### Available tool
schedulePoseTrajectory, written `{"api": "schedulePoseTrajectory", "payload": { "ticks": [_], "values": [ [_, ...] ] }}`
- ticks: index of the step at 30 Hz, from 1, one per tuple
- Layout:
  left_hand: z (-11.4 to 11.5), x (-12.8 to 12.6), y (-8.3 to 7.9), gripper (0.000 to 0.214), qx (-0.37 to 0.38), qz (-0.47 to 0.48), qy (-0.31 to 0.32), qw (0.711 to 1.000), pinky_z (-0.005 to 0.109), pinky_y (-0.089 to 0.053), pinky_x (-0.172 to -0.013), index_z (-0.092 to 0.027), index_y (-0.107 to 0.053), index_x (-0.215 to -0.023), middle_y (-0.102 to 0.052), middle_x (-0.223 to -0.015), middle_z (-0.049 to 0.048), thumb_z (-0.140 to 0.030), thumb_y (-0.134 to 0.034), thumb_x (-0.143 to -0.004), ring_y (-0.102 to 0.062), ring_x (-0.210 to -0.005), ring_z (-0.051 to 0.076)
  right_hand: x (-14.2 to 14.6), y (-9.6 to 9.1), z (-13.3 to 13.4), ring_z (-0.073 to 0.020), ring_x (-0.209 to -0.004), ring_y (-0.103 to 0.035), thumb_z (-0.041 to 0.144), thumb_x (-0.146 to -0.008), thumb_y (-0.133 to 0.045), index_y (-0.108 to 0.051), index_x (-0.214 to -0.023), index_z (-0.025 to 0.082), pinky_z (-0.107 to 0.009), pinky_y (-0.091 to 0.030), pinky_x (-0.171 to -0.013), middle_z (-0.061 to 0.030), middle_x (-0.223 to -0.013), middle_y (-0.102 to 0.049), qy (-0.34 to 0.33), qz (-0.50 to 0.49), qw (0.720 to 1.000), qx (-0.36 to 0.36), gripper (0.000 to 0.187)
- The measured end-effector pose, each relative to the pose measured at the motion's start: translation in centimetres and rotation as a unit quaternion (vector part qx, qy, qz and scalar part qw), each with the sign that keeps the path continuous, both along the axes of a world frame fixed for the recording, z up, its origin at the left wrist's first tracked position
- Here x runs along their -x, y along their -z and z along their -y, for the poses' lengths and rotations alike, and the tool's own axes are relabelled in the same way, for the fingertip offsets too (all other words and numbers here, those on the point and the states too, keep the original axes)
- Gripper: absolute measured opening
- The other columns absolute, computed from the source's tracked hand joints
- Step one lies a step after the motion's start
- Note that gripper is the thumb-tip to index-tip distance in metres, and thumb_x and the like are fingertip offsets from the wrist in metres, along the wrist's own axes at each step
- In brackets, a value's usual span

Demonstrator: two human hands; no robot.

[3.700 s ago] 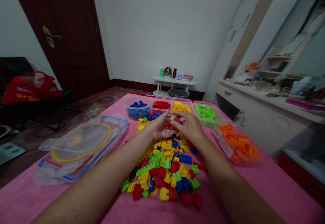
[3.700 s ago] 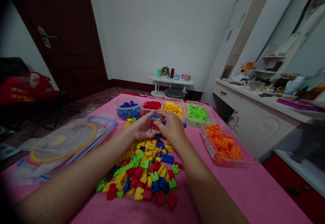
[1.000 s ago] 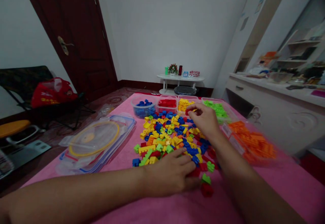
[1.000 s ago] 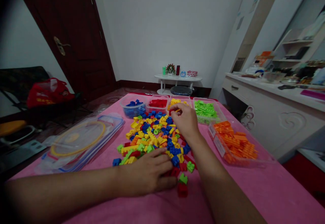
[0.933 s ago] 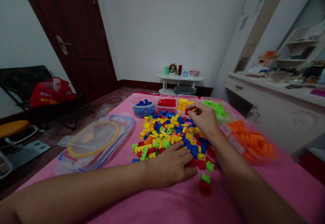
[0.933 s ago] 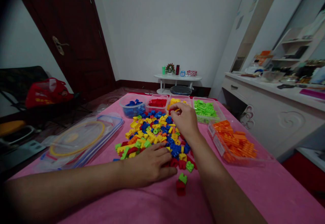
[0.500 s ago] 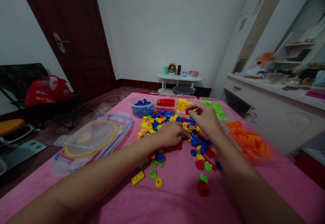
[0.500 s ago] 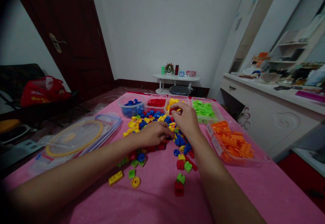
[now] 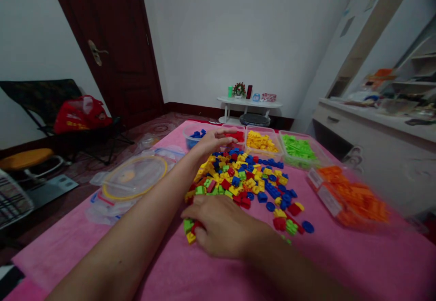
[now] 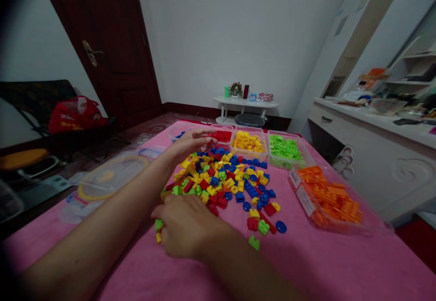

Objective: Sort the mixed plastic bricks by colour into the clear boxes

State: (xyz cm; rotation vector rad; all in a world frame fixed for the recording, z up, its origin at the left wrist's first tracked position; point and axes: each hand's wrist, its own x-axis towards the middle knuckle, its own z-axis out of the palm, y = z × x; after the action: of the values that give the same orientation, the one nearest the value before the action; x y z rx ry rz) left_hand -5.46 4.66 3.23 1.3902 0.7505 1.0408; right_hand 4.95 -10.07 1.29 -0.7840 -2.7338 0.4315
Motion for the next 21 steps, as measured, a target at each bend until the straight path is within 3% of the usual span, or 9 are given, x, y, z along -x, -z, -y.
{"api": "schedulePoseTrajectory", "payload": {
  "ticks": [5, 8, 12, 16, 21],
  "values": [
    [0.0, 1.0, -0.8, 0.037, -0.018, -0.007, -0.008, 1.0, 0.023, -0.048, -0.067, -0.013, -0.063, -0.111, -0.068, -0.095, 0.01, -0.021, -0.067, -0.075, -0.063, -0.074, 0.012, 1.7, 2.5, 0.1, -0.0204, -0.075, -0.059, 0.021, -0.086, -0.045, -0.062, -0.099, 0.016, -0.031, -0.041, -0.064, -0.0078, -0.093, -0.062, 0.057, 0.079, 0.989, -0.107, 0.022],
    [0.1, 1.0, -0.6, 0.033, -0.023, -0.054, -0.015, 0.998, 0.022, -0.047, -0.063, -0.012, -0.065, -0.106, -0.068, -0.087, 0.0084, -0.021, -0.067, -0.074, -0.061, -0.068, 0.01, 1.1, 2.1, -1.3, -0.0206, -0.076, -0.061, 0.015, -0.085, -0.044, -0.062, -0.102, 0.017, -0.03, -0.041, -0.062, -0.0078, -0.094, -0.064, 0.106, 0.112, 0.979, -0.13, 0.025],
    [0.0, 0.9, -0.1, 0.029, -0.033, -0.122, -0.023, 0.992, 0.021, -0.045, -0.057, -0.01, -0.067, -0.101, -0.066, -0.076, 0.0049, -0.019, -0.065, -0.073, -0.058, -0.061, 0.009, -1.6, 1.0, -3.9, -0.02, -0.076, -0.063, 0.013, -0.081, -0.047, -0.068, -0.09, 0.016, -0.027, -0.04, -0.061, -0.0104, -0.091, -0.068, 0.235, 0.163, 0.952, -0.106, 0.024],
    [0.0, 0.8, 0.2, 0.029, -0.064, -0.182, -0.024, 0.981, 0.022, -0.047, -0.057, -0.01, -0.067, -0.102, -0.065, -0.074, 0.0035, -0.019, -0.062, -0.074, -0.057, -0.061, 0.01, -5.5, -0.1, -6.5, -0.0197, -0.083, -0.063, 0.017, -0.079, -0.048, -0.07, -0.098, 0.024, -0.027, -0.041, -0.069, -0.0054, -0.094, -0.07, 0.285, 0.062, 0.954, -0.067, 0.03],
    [0.0, 0.6, 0.4, 0.029, -0.083, -0.218, -0.01, 0.972, 0.019, -0.045, -0.052, -0.009, -0.068, -0.102, -0.062, -0.066, 0.0013, -0.019, -0.061, -0.075, -0.053, -0.053, 0.007, -8.7, -3.1, -7.0, -0.0137, -0.065, -0.057, 0.014, -0.076, -0.046, -0.07, -0.088, 0.017, -0.022, -0.039, -0.059, -0.0035, -0.078, -0.068, 0.276, -0.061, 0.959, 0.015, 0.027]
  ]
}}
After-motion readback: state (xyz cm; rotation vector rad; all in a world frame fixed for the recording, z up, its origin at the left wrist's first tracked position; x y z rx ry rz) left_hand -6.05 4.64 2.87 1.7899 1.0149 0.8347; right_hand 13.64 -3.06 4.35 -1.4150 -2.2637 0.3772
